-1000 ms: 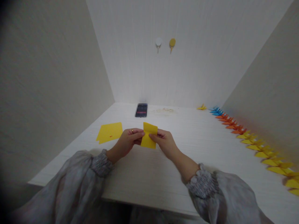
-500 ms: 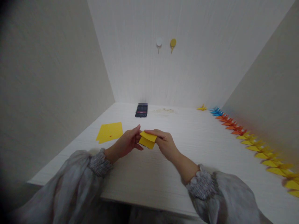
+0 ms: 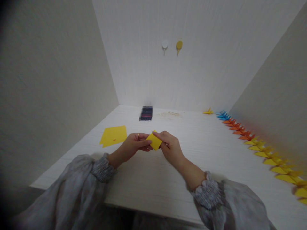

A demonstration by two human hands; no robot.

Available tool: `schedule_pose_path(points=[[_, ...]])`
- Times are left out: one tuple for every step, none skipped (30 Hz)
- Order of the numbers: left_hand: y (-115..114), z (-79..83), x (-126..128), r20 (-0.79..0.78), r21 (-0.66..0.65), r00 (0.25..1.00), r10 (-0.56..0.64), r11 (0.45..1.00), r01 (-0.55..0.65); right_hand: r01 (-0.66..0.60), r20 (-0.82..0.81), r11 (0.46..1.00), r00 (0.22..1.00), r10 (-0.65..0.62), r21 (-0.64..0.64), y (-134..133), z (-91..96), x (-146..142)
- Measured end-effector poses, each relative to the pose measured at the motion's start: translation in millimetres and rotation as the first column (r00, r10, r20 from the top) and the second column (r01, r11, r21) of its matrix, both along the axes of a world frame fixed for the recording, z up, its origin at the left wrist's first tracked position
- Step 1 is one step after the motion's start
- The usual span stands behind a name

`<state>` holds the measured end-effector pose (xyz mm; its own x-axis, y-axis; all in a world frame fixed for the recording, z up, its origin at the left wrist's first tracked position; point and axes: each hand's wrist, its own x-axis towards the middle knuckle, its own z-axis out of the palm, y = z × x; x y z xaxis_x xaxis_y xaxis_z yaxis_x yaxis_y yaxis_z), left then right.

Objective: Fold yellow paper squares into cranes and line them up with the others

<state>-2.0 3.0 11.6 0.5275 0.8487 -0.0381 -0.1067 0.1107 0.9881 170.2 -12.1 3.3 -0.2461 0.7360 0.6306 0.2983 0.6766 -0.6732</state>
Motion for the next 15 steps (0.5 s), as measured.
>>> schedule_pose_path(points=[[1, -1.7, 0, -0.013, 0.029, 0.999, 0.037, 0.999, -0.036, -0.013, 0.028, 1.0, 1.0, 0.013, 0.018, 0, 0.9, 1], [2, -3.3, 0, -0.032, 0.069, 0.996, 0.079, 0.995, -0.077, -0.028, 0.049, 0.999, 0.998, 0.027, 0.022, 0, 1.8, 2], [3, -4.7, 0, -0.056, 0.131, 0.99, 0.132, 0.984, -0.123, -0.042, 0.057, 0.999, 0.998, 0.041, 0.012, 0, 2.8, 3], [4, -5.7, 0, -0.086, 0.21, 0.98, 0.181, 0.965, -0.159, -0.05, 0.053, 0.999, 0.997, 0.051, -0.013, 0, 3.7, 3], [4, -6.2, -1, -0.121, 0.302, 0.968, 0.221, 0.937, -0.176, -0.049, 0.036, 0.998, 0.998, 0.05, -0.048, 0, 4.5, 4], [4, -6.2, -1, -0.157, 0.392, 0.956, 0.246, 0.905, -0.168, -0.035, 0.014, 0.995, 0.999, 0.037, -0.092, 1, 5.1, 3], [3, -5.9, -2, -0.193, 0.464, 0.948, 0.252, 0.875, -0.137, -0.013, -0.005, 0.99, 1.0, 0.012, -0.138, 1, 5.4, 2], [3, -5.4, -2, -0.224, 0.514, 0.943, 0.245, 0.852, -0.099, 0.019, -0.014, 0.983, 1.0, -0.022, -0.182, 1, 5.4, 1], [2, -5.0, -2, -0.245, 0.541, 0.941, 0.234, 0.838, -0.067, 0.052, -0.014, 0.974, 0.998, -0.056, -0.219, 2, 5.2, 0], [1, -4.9, -1, -0.253, 0.549, 0.941, 0.223, 0.835, -0.051, 0.081, -0.013, 0.965, 0.996, -0.087, -0.251, 2, 4.7, -2], [0, -5.0, -1, -0.244, 0.544, 0.945, 0.219, 0.837, -0.053, 0.099, -0.019, 0.955, 0.994, -0.109, -0.278, 3, 4.1, -4], [0, -5.4, 0, -0.224, 0.532, 0.949, 0.221, 0.844, -0.071, 0.105, -0.036, 0.947, 0.992, -0.122, -0.305, 3, 3.4, -5], [0, -6.1, 1, -0.197, 0.512, 0.954, 0.226, 0.853, -0.096, 0.101, -0.062, 0.939, 0.99, -0.128, -0.33, 3, 2.8, -7], [-1, -6.8, 1, -0.167, 0.488, 0.959, 0.231, 0.864, -0.123, 0.091, -0.092, 0.931, 0.987, -0.131, -0.352, 4, 2.2, -7], [-1, -7.3, 1, -0.139, 0.463, 0.962, 0.233, 0.874, -0.145, 0.078, -0.119, 0.925, 0.984, -0.132, -0.373, 3, 1.9, -8]])
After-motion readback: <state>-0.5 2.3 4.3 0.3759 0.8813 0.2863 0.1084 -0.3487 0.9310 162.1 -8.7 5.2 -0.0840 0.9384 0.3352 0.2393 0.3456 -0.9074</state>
